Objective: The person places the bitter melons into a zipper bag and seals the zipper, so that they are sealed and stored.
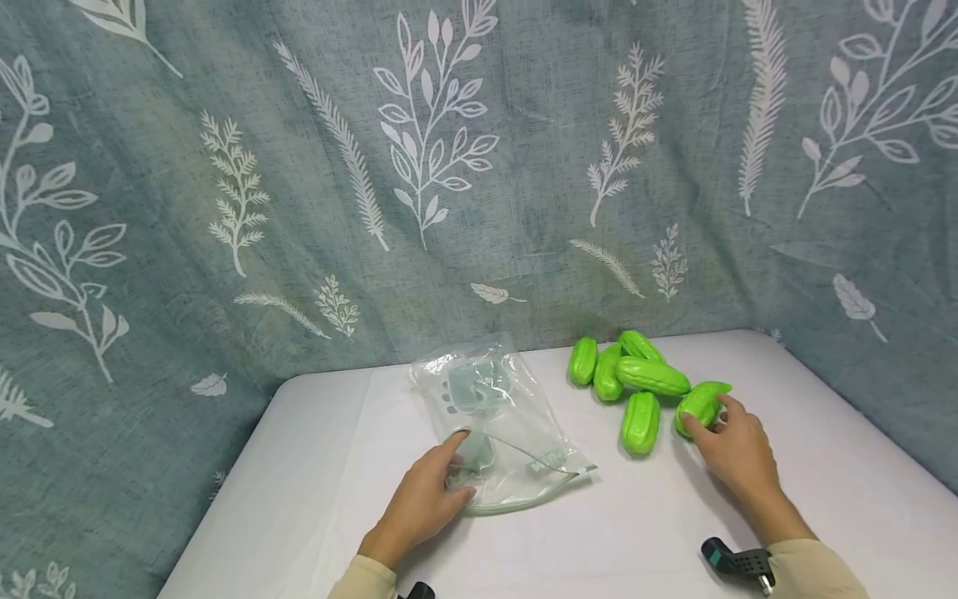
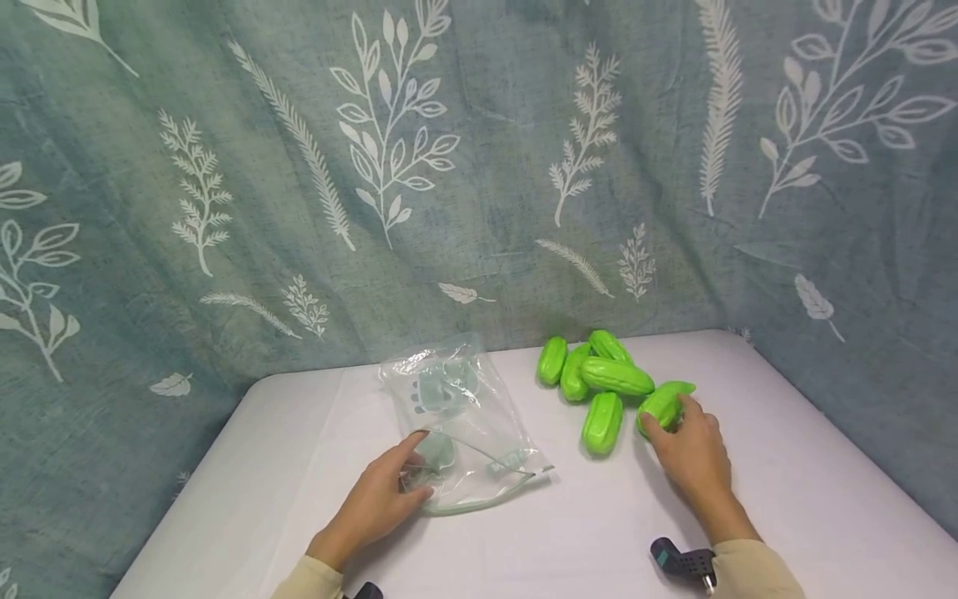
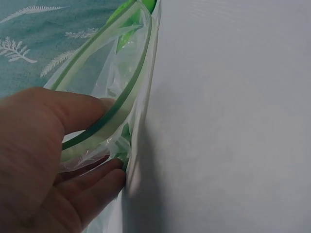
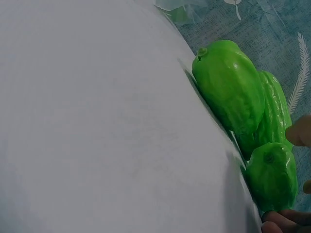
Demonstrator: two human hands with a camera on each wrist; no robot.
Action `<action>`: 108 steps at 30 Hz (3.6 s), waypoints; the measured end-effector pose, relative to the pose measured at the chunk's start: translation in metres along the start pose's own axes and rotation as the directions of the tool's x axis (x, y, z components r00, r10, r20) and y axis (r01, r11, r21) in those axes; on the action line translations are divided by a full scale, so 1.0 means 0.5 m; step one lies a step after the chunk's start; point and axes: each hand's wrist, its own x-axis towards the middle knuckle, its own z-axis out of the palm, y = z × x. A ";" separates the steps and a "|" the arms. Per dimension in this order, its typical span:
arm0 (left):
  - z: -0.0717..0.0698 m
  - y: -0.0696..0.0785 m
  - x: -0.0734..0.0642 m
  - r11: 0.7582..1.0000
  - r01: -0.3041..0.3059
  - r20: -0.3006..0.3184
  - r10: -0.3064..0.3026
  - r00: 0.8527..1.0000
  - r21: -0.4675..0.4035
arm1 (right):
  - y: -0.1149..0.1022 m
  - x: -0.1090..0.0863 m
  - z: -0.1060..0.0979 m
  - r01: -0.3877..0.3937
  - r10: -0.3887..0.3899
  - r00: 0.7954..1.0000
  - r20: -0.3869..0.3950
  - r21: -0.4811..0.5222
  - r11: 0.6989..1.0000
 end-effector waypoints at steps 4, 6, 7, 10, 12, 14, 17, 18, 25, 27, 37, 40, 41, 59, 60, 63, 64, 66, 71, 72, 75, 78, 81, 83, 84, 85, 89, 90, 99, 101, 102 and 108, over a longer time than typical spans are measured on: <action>0.002 0.001 0.000 1.000 0.008 -0.013 -0.008 1.000 -0.018 | -0.002 -0.001 -0.001 -0.014 0.014 1.000 0.014 -0.019 1.000; 0.003 0.003 -0.001 1.000 0.014 -0.016 -0.015 1.000 -0.026 | -0.004 -0.003 -0.002 -0.012 0.013 1.000 0.017 -0.027 1.000; 0.003 0.004 -0.001 0.999 0.017 -0.019 -0.017 1.000 -0.028 | -0.005 -0.003 -0.003 -0.012 0.013 1.000 0.019 -0.031 0.999; 0.004 0.007 -0.001 0.999 0.019 -0.024 -0.020 1.000 -0.031 | -0.005 -0.004 -0.004 -0.003 0.004 1.000 0.016 -0.046 0.999; 0.004 0.008 -0.001 1.000 0.018 -0.029 -0.018 0.999 -0.026 | -0.005 -0.003 -0.004 0.000 0.001 1.000 0.014 -0.056 0.998; 0.004 0.008 -0.001 1.000 0.013 -0.036 -0.014 0.999 -0.024 | -0.005 -0.002 -0.003 0.003 -0.002 1.000 0.013 -0.068 0.998; 0.004 0.008 -0.002 1.000 0.007 -0.045 -0.007 0.999 -0.016 | -0.005 0.000 -0.001 0.011 -0.009 1.000 0.015 -0.085 0.996; 0.004 0.007 -0.002 1.000 0.004 -0.048 -0.004 0.999 -0.015 | -0.005 0.000 0.000 0.014 -0.012 1.000 0.015 -0.092 0.996; 0.002 0.003 -0.009 1.000 -0.007 -0.072 0.006 0.997 -0.016 | -0.004 0.000 0.006 0.034 -0.032 0.999 0.018 -0.115 0.993; 0.001 0.003 -0.010 1.000 -0.017 -0.079 0.015 0.997 -0.024 | -0.005 -0.001 0.006 0.038 -0.037 0.999 0.013 -0.117 0.992; 0.008 -0.002 -0.011 0.999 -0.045 -0.095 0.044 0.995 -0.004 | -0.006 -0.014 0.003 0.003 -0.004 1.000 -0.008 -0.089 0.996; 0.011 -0.003 -0.011 0.999 -0.045 -0.102 0.045 0.994 0.006 | -0.005 -0.017 0.004 0.012 -0.014 1.000 -0.022 -0.080 0.997; 0.012 -0.003 -0.011 0.999 -0.045 -0.104 0.045 0.994 0.006 | -0.004 -0.017 0.003 0.011 -0.013 1.000 -0.024 -0.073 0.997; 0.015 -0.004 -0.010 1.000 -0.024 -0.087 0.025 0.996 0.017 | -0.003 -0.017 -0.005 0.010 0.000 0.991 -0.137 0.068 0.998; 0.015 -0.004 -0.010 1.000 -0.023 -0.086 0.025 0.996 0.018 | -0.001 -0.016 -0.006 0.005 0.006 0.991 -0.132 0.081 0.997; 0.017 -0.004 -0.011 0.999 -0.025 -0.090 0.027 0.996 0.019 | 0.002 -0.014 -0.007 0.000 0.013 0.992 -0.124 0.106 0.994; 0.016 -0.004 -0.011 0.999 -0.026 -0.092 0.028 0.995 0.019 | 0.002 -0.015 -0.007 -0.002 0.016 0.993 -0.120 0.111 0.994; 0.016 -0.003 -0.012 0.999 -0.029 -0.096 0.031 0.995 0.019 | 0.001 -0.015 -0.007 -0.013 0.025 0.994 -0.104 0.121 0.993; 0.015 -0.003 -0.012 0.999 -0.043 -0.103 0.045 0.994 0.020 | 0.001 -0.014 -0.011 -0.032 0.044 0.996 -0.074 0.159 0.987; 0.015 -0.003 -0.012 0.999 -0.045 -0.104 0.047 0.993 0.019 | 0.001 -0.014 -0.012 -0.038 0.050 0.996 -0.069 0.171 0.984; 0.015 -0.004 -0.012 0.999 -0.048 -0.106 0.049 0.993 0.016 | 0.000 -0.015 -0.015 -0.053 0.072 0.994 -0.080 0.211 0.976; 0.015 -0.004 -0.012 0.999 -0.046 -0.105 0.047 0.993 0.014 | -0.004 -0.018 -0.015 -0.054 0.087 0.988 -0.124 0.251 0.967; 0.016 -0.005 -0.012 0.999 -0.043 -0.103 0.044 0.994 0.020 | -0.006 -0.019 -0.014 -0.034 0.089 0.980 -0.179 0.287 0.957; 0.016 -0.005 -0.013 0.999 -0.042 -0.100 0.044 0.994 0.027 | -0.006 -0.019 -0.012 -0.020 0.088 0.974 -0.208 0.309 0.951; 0.016 -0.005 -0.013 0.999 -0.043 -0.100 0.046 0.994 0.031 | -0.006 -0.019 -0.011 -0.010 0.087 0.971 -0.224 0.322 0.947; 0.016 -0.005 -0.013 0.998 -0.044 -0.101 0.047 0.994 0.034 | -0.007 -0.019 -0.011 0.000 0.085 0.967 -0.241 0.332 0.943; 0.015 -0.005 -0.012 0.998 -0.048 -0.103 0.052 0.993 0.044 | -0.011 -0.020 -0.007 0.040 0.080 0.951 -0.300 0.374 0.927; 0.015 -0.005 -0.012 0.998 -0.048 -0.103 0.053 0.993 0.045 | -0.012 -0.020 -0.006 0.049 0.077 0.947 -0.311 0.378 0.925; 0.016 -0.007 -0.012 0.998 -0.039 -0.097 0.043 0.994 0.039 | -0.030 -0.028 0.001 0.079 0.047 0.950 -0.310 0.381 0.921; 0.016 -0.007 -0.013 0.999 -0.035 -0.095 0.038 0.995 0.035 | -0.032 -0.031 0.003 0.073 0.048 0.954 -0.295 0.384 0.920; 0.016 -0.007 -0.013 0.999 -0.033 -0.093 0.036 0.995 0.035 | -0.033 -0.033 0.003 0.072 0.047 0.956 -0.289 0.388 0.919; 0.017 -0.007 -0.015 0.999 -0.034 -0.091 0.036 0.995 0.029 | -0.039 -0.038 0.006 0.086 0.026 0.963 -0.268 0.396 0.914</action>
